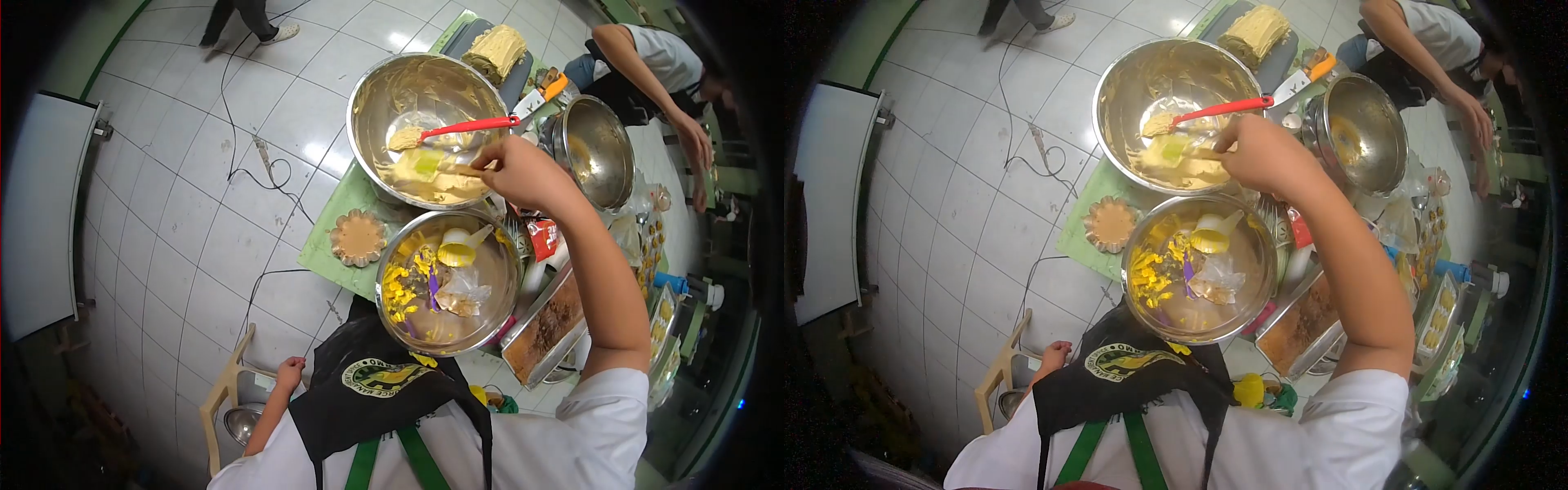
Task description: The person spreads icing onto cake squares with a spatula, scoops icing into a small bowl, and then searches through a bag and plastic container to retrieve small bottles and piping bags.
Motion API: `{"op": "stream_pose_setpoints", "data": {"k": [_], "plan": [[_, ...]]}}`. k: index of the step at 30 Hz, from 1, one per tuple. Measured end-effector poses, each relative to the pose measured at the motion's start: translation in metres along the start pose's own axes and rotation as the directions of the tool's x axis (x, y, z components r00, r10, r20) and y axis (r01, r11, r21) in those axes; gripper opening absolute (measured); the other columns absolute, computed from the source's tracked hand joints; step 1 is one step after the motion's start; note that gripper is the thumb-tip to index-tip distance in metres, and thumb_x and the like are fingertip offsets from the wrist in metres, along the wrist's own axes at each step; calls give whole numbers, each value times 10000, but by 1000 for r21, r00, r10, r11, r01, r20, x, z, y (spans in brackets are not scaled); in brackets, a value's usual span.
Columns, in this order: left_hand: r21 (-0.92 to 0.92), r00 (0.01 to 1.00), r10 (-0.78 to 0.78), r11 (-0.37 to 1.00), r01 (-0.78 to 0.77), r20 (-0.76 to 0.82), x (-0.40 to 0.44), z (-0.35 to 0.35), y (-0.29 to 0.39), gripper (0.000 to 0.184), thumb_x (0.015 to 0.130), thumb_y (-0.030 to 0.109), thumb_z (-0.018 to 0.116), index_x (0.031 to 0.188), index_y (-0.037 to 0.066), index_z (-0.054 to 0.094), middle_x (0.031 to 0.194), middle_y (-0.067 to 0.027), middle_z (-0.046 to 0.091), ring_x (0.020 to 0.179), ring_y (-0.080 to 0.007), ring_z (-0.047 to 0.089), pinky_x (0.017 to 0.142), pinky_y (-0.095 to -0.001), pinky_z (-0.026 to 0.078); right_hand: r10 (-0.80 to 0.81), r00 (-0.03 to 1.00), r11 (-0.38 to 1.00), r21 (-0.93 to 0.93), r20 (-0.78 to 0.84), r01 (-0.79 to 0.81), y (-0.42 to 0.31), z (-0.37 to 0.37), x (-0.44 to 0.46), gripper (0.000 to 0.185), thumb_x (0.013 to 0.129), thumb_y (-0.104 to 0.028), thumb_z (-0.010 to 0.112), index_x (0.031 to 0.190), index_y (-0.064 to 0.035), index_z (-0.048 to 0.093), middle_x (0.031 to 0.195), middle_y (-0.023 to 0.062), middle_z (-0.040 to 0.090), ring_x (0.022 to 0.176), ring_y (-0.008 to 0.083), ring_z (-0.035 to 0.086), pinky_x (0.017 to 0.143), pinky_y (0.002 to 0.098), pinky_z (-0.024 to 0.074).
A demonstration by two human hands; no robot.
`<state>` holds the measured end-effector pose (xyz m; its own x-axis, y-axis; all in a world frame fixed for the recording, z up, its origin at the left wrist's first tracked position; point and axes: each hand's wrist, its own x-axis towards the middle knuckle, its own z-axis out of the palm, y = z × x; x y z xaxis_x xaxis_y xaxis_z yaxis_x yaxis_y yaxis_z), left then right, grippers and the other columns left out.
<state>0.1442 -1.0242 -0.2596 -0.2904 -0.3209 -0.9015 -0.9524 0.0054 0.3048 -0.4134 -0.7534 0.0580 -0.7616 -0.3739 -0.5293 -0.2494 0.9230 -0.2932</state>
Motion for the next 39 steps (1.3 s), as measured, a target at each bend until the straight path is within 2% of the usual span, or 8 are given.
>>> {"op": "stream_pose_setpoints", "data": {"k": [7,14,22,25,29,33,36,39], "plan": [[-45,999,38,998,-38,2,13,-2,-10,163,872,101,638,1000,23,699,876,-46,700,810,-131,621,770,-272,493,11,996,932,-359,-87,-42,-14,-15,-35,250,771,-112,626,983,-111,759,921,163,707,863,328,675,801,400,538],[-21,999,29,999,-28,15,9,-5,-1,165,871,91,630,1002,16,695,872,-51,695,801,-135,615,766,-277,490,-7,1000,965,-263,-10,4,-20,-10,-25,236,772,-111,621,963,-95,757,883,178,704,830,321,682,792,397,539],[102,979,206,973,-206,15,11,-34,42,186,882,127,614,1006,24,707,876,-68,710,809,-149,644,769,-299,506,12,987,851,517,162,-95,30,-7,-32,216,822,-95,636,1012,-17,701,663,-2,596,563,57,505,494,235,388],[452,930,210,827,-334,303,-14,-59,114,249,900,214,589,968,14,721,898,-100,732,866,-170,678,800,-325,517,-33,992,748,661,119,-55,44,-4,-70,189,862,-94,634,1037,-53,693,684,-21,595,545,35,486,453,204,341],[377,837,180,830,-412,518,-103,-86,259,217,901,107,539,989,0,706,852,-83,718,815,-157,674,799,-286,514,-32,999,594,803,-30,43,58,7,-145,243,880,-134,660,1121,-111,682,716,-36,559,523,17,425,452,190,307],[157,569,669,572,-805,477,-209,-75,363,172,858,31,590,992,9,697,893,-74,699,854,-152,648,804,-284,496,1,998,215,975,-60,59,84,33,-244,306,918,-105,603,1223,-95,629,717,-18,537,499,21,378,435,176,270],[181,36,958,-17,-983,286,-290,-22,416,197,779,-53,612,939,26,694,857,-101,645,849,-236,622,776,-311,479,162,977,103,987,-143,127,114,69,-325,318,916,-93,589,1228,-35,604,724,-2,550,468,27,381,417,177,265],[60,-421,887,-439,-896,190,-382,53,432,211,773,-78,587,887,62,698,923,-89,628,914,-263,622,854,-361,483,354,920,-10,983,-167,183,153,117,-421,307,908,-83,586,1193,30,599,736,32,563,458,37,380,402,187,281]]}}
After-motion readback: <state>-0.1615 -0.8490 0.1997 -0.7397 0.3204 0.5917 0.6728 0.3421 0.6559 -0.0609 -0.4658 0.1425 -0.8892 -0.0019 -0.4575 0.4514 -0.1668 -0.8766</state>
